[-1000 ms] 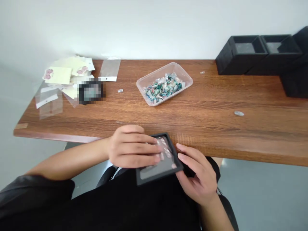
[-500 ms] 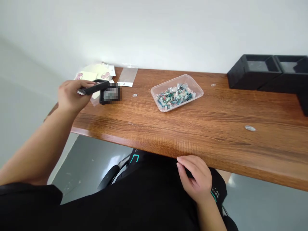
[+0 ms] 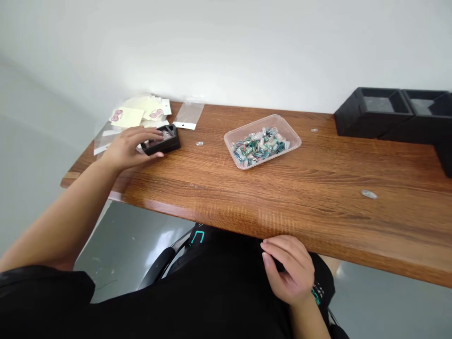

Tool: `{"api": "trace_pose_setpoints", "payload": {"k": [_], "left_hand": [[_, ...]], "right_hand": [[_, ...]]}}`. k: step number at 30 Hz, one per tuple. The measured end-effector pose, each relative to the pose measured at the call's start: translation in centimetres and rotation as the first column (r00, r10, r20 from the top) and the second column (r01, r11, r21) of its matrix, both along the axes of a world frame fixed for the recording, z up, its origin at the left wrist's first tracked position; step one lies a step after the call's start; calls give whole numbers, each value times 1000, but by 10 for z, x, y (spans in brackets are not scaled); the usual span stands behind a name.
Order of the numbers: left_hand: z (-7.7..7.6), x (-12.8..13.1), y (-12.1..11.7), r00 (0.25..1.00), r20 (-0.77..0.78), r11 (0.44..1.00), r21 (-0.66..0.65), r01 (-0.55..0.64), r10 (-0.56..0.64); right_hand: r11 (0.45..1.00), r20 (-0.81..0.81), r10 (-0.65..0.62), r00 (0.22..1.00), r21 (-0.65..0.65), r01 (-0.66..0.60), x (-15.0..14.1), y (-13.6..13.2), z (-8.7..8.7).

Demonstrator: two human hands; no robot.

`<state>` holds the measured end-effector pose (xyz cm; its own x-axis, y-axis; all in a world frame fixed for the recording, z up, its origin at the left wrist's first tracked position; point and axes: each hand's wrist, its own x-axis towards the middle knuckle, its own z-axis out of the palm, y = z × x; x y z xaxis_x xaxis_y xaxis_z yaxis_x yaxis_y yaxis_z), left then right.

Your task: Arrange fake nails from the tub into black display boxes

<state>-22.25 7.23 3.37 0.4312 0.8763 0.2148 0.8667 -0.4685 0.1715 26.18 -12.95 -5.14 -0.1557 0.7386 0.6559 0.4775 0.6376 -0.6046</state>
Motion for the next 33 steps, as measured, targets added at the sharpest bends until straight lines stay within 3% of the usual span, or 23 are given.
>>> {"api": "trace_pose_setpoints", "payload": {"k": [5,13,22,27,33], "left_hand": [[-4,2,-10,1000,-11,999,-38,-2,1],[-10,8,-6,990,112,995,-65,-77,84],[4,21,-12,974,89,972,-132,-196,209],[6,17,4,972,-11,957,-173,-231,233],[22,24,26,966,-143,940,-238,-243,214]], "right_hand": [[1000,1,-7,1000,18,7,-1,-1,-5],[1000,9,-17,1000,13,17,-1,-1,-6],[998,23,-54,998,24,53,-7,2,0],[999,48,-46,998,21,45,-5,1,-2],[997,71,-65,995,34,63,-7,2,-2]]}}
